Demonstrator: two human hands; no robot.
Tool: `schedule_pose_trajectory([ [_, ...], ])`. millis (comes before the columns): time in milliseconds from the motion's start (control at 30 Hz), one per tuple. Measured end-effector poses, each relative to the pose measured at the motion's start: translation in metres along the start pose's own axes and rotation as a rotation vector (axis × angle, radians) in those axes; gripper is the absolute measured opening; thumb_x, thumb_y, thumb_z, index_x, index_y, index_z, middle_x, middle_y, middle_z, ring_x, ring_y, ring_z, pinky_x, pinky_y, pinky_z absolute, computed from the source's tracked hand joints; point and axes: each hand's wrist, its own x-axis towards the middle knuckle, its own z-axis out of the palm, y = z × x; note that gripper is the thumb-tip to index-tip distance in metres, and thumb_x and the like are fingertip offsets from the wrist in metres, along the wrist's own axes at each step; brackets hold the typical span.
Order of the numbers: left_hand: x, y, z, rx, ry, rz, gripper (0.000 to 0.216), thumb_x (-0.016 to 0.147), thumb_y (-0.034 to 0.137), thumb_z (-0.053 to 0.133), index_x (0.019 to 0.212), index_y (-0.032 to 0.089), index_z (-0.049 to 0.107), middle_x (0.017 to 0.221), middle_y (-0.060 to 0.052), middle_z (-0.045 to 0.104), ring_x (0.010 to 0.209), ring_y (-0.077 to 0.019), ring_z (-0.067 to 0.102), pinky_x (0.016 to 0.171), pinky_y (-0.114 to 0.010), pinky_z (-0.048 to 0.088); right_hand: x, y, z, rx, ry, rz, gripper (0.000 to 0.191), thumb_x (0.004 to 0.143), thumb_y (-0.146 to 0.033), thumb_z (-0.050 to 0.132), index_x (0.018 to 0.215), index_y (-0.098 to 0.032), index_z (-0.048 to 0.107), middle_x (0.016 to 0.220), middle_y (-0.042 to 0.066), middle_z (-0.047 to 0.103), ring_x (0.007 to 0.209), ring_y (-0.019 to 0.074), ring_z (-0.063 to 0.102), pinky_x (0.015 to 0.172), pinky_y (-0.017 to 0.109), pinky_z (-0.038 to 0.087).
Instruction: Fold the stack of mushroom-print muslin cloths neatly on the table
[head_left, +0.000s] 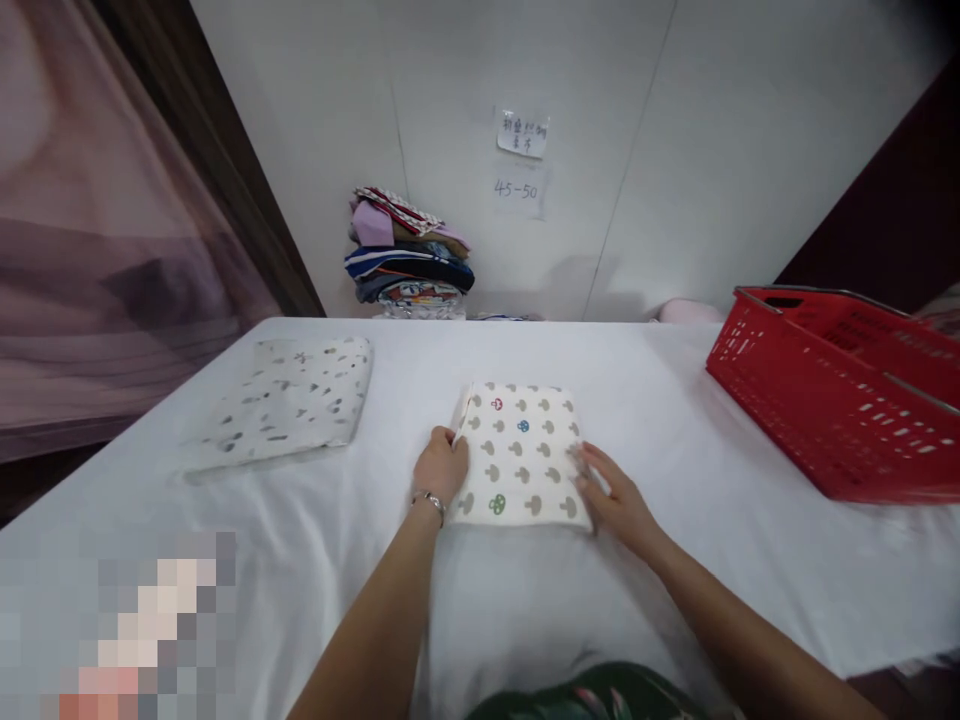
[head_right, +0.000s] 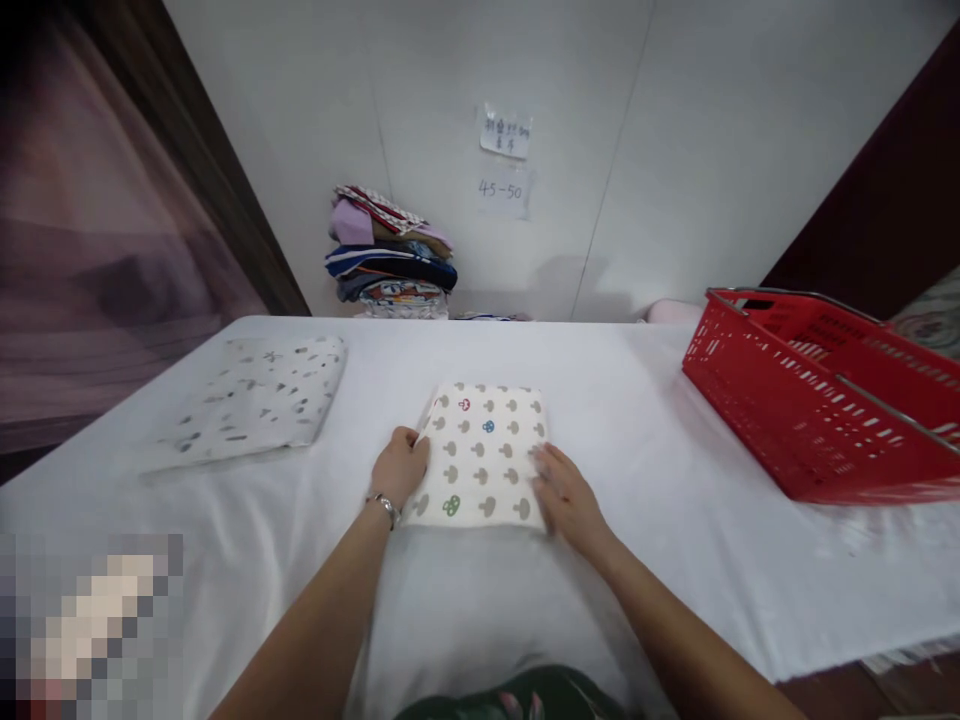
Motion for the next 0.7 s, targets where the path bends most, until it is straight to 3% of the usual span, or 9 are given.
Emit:
schedule_pose_trajectory([
  [33, 0.0, 0.0, 0.0, -0.003, -0.001, -0.001, 0.019, 0.085, 0.038, 0.041, 0.094, 0.023, 0.047, 0.088, -0.006, 0.067, 0.079, -0.0243, 0.062, 0.065, -0.032, 0.041, -0.008, 0.009, -0.002, 0.119, 0.068, 0.109, 0.048, 0.083, -0.043, 0.052, 0.128, -0.027, 0.05, 0.132, 0.009, 0.051, 0.122, 0.0266, 0.047, 0.098, 0.049, 0.042],
  [100, 0.0, -0.001, 0.001, -0.011, -0.002, -0.005, 0.02, 0.085, 0.039, 0.041, 0.096, 0.023, 0.048, 0.09, -0.006, 0.067, 0.08, -0.0243, 0.062, 0.066, -0.032, 0.041, -0.024, 0.02, 0.0, 0.309, 0.062, 0.23, 0.059, 0.08, -0.043, 0.056, 0.134, -0.027, 0.042, 0.132, 0.009, 0.051, 0.115, 0.0257, 0.053, 0.092, 0.045, 0.049],
  [167, -0.001, -0.001, 0.002, -0.021, -0.005, -0.01, 0.021, 0.085, 0.04, 0.041, 0.096, 0.024, 0.048, 0.092, -0.006, 0.067, 0.082, -0.0241, 0.062, 0.067, -0.032, 0.042, -0.036, 0.021, 0.006, 0.351, -0.027, 0.222, 0.072, 0.076, -0.041, 0.061, 0.14, -0.028, 0.031, 0.135, 0.008, 0.048, 0.115, 0.0251, 0.054, 0.09, 0.043, 0.05],
  [267, 0.001, -0.001, 0.002, -0.029, -0.014, -0.015, 0.022, 0.085, 0.04, 0.041, 0.098, 0.024, 0.049, 0.095, -0.006, 0.067, 0.085, -0.0238, 0.062, 0.07, -0.031, 0.042, -0.045, 0.012, 0.018, 0.19, -0.073, 0.141, 0.083, 0.072, -0.035, 0.065, 0.144, -0.029, 0.023, 0.138, 0.007, 0.044, 0.118, 0.0256, 0.051, 0.092, 0.042, 0.049],
  [433, 0.006, 0.002, -0.001, -0.027, -0.043, -0.039, 0.022, 0.083, 0.037, 0.044, 0.099, 0.023, 0.05, 0.095, -0.007, 0.067, 0.091, -0.0237, 0.062, 0.075, -0.031, 0.042, -0.031, 0.008, 0.024, -0.082, 0.052, 0.024, 0.074, 0.075, -0.029, 0.056, 0.143, -0.024, 0.028, 0.143, 0.007, 0.037, 0.13, 0.0253, 0.036, 0.107, 0.045, 0.033],
  [600, -0.015, 0.007, 0.007, -0.042, -0.079, -0.052, 0.024, 0.081, 0.035, 0.047, 0.101, 0.022, 0.05, 0.101, -0.008, 0.066, 0.092, -0.0226, 0.062, 0.074, -0.03, 0.042, -0.018, 0.03, -0.004, -0.078, 0.187, -0.176, 0.054, 0.077, -0.022, 0.045, 0.131, -0.023, 0.045, 0.135, 0.005, 0.048, 0.124, 0.0215, 0.044, 0.105, 0.041, 0.035],
  [700, -0.034, 0.009, 0.016, -0.027, -0.072, 0.005, 0.027, 0.083, 0.038, 0.044, 0.105, 0.022, 0.048, 0.1, -0.008, 0.066, 0.09, -0.0229, 0.062, 0.072, -0.031, 0.042, -0.022, 0.046, -0.022, -0.128, 0.221, -0.139, 0.053, 0.076, -0.023, 0.047, 0.129, -0.022, 0.047, 0.129, 0.006, 0.052, 0.119, 0.0223, 0.048, 0.101, 0.041, 0.039],
])
